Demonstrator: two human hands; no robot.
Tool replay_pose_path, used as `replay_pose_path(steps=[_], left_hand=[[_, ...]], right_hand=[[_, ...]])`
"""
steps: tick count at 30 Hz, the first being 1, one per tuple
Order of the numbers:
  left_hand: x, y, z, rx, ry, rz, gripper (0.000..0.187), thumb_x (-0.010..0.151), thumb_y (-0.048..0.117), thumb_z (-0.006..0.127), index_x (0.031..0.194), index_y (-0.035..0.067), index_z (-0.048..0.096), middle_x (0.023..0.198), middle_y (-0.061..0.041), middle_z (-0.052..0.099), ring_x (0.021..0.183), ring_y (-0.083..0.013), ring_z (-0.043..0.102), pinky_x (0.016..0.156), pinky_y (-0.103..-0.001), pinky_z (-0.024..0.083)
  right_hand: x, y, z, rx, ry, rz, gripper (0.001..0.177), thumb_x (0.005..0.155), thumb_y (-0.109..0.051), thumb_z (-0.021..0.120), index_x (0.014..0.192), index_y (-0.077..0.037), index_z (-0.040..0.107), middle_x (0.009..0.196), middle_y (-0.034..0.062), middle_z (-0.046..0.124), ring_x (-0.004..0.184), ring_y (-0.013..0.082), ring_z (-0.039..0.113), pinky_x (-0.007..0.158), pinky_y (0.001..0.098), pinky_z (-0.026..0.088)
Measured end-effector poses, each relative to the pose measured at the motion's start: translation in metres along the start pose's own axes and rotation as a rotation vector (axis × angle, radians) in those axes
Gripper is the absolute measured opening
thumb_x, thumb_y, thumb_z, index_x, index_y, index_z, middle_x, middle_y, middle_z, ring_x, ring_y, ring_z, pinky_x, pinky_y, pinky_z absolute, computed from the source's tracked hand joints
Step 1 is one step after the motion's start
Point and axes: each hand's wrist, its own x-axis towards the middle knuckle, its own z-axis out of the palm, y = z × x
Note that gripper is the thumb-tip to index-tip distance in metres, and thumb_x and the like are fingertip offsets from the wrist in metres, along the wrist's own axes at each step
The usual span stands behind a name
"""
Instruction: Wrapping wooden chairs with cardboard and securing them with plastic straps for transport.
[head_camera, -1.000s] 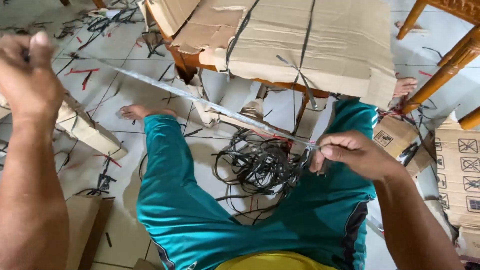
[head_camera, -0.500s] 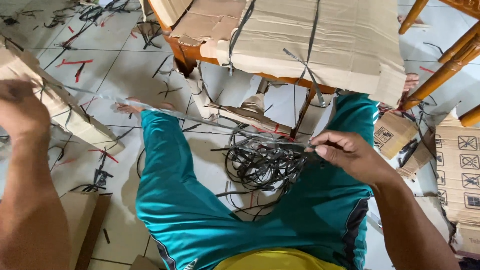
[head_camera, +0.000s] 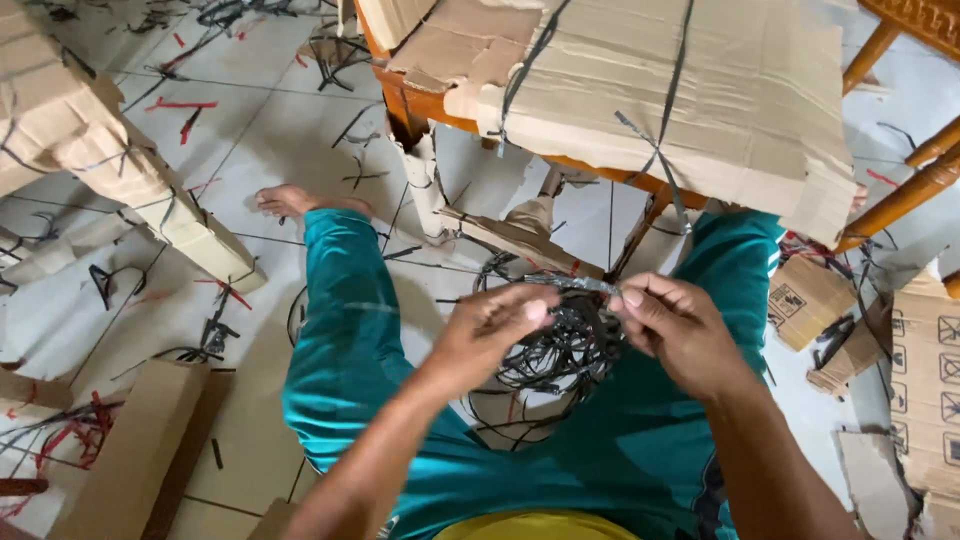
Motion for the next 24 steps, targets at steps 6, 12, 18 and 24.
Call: replay_pose_path(steps=[6,12,18,24], left_hand=[[0.021,-0.004,0.043,-0.547,0.346,-0.091,0.029,0.100,0.020,0.067,0.112,-0.006,0.074,0.098,-0.018,0.075,0.089,-0.0243,0.075,0.083,-0.038,0.066],[0.026,-0.013,0.040,-0.591,0.387,-0.092,0.020,0.096,0.012,0.072,0.100,-0.008,0.074,0.084,-0.024,0.074,0.074,-0.0266,0.077,0.070,-0.042,0.068],[0.026,-0.002,0.038,-0.261,0.350,0.043,0.013,0.093,0.009,0.078,0.087,-0.002,0.078,0.064,-0.011,0.065,0.068,-0.0109,0.062,0.056,-0.028,0.059],[0.019,0.007,0.028,-0.037,0.340,0.208,0.010,0.095,0.007,0.075,0.086,0.002,0.078,0.065,-0.011,0.069,0.074,-0.0072,0.053,0.065,-0.027,0.052]], right_hand=[[-0.006,0.016,0.009,-0.114,-0.098,0.021,0.024,0.100,-0.015,0.062,0.094,0.005,0.073,0.063,0.0160,0.064,0.058,0.0227,0.063,0.056,0.0368,0.052],[-0.005,0.014,0.023,-0.074,-0.159,0.052,0.037,0.107,-0.026,0.048,0.109,0.001,0.074,0.078,0.0192,0.071,0.075,0.0268,0.070,0.068,0.0450,0.058],[0.015,0.008,0.045,-0.034,-0.022,0.069,0.043,0.106,-0.034,0.051,0.121,0.001,0.071,0.106,0.0259,0.074,0.097,0.0352,0.072,0.082,0.0541,0.060],[0.026,0.017,0.056,0.239,0.109,-0.042,0.023,0.098,-0.025,0.070,0.100,-0.003,0.070,0.096,0.0152,0.073,0.094,0.0231,0.068,0.086,0.0415,0.059]])
